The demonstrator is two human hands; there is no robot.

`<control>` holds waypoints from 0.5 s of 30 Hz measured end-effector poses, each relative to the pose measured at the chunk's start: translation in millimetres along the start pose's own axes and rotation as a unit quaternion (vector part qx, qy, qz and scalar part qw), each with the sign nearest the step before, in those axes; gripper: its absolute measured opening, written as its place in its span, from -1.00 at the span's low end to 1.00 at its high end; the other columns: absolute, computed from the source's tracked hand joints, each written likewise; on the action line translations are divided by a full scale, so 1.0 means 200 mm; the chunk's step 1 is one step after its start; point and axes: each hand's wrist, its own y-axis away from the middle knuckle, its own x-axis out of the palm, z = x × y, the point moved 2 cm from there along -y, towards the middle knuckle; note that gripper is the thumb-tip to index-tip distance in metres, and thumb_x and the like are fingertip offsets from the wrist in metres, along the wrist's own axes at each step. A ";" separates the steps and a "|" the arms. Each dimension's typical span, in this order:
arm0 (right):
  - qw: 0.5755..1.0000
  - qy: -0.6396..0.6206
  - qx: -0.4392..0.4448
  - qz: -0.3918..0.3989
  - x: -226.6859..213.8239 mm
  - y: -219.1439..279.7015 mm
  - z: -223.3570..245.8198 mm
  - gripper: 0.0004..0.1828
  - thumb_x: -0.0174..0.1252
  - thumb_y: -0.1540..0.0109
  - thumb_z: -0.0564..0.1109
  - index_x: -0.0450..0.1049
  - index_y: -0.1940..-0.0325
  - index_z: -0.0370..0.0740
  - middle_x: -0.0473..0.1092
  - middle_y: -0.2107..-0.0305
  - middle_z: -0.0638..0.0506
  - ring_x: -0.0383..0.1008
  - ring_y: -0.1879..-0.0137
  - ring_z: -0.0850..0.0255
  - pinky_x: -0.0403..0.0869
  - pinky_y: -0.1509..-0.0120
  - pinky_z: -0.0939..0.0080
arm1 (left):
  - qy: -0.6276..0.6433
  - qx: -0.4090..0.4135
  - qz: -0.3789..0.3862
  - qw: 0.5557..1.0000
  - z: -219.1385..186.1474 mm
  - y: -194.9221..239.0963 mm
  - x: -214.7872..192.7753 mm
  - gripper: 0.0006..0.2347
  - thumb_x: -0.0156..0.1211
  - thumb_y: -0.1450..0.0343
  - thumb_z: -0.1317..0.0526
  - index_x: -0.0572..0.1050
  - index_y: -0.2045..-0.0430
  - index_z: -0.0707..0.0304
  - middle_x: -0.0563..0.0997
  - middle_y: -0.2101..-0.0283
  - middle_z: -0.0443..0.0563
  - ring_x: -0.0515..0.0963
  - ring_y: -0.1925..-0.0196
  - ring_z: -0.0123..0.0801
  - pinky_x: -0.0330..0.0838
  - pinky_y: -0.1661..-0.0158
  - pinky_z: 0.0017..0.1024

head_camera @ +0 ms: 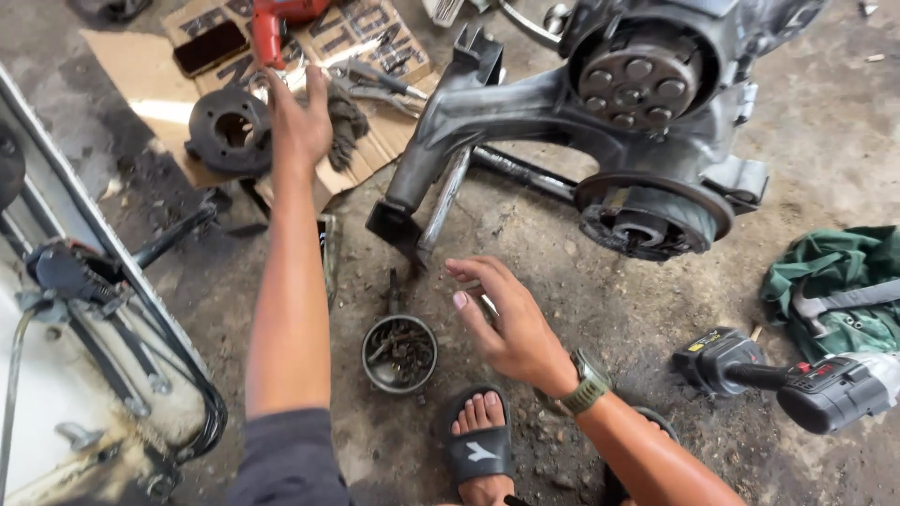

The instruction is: The person is repairing a motorcycle engine. They use a screwdriver to adjust components, wipe parts with a cloth, and manipulate various engine parts by hand.

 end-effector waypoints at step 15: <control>0.980 0.020 -0.121 -0.158 -0.07 0.00 -0.06 -0.72 0.05 -0.29 -0.31 0.53 -0.06 -0.34 0.50 0.29 -0.09 0.57 0.18 -0.05 0.56 0.09 0.03 | 0.250 0.102 0.061 0.961 -0.07 0.79 0.07 -0.35 -0.50 -0.60 -0.18 0.38 -0.18 0.49 0.58 -0.09 0.27 0.54 -0.18 -0.06 0.39 -0.14 -0.19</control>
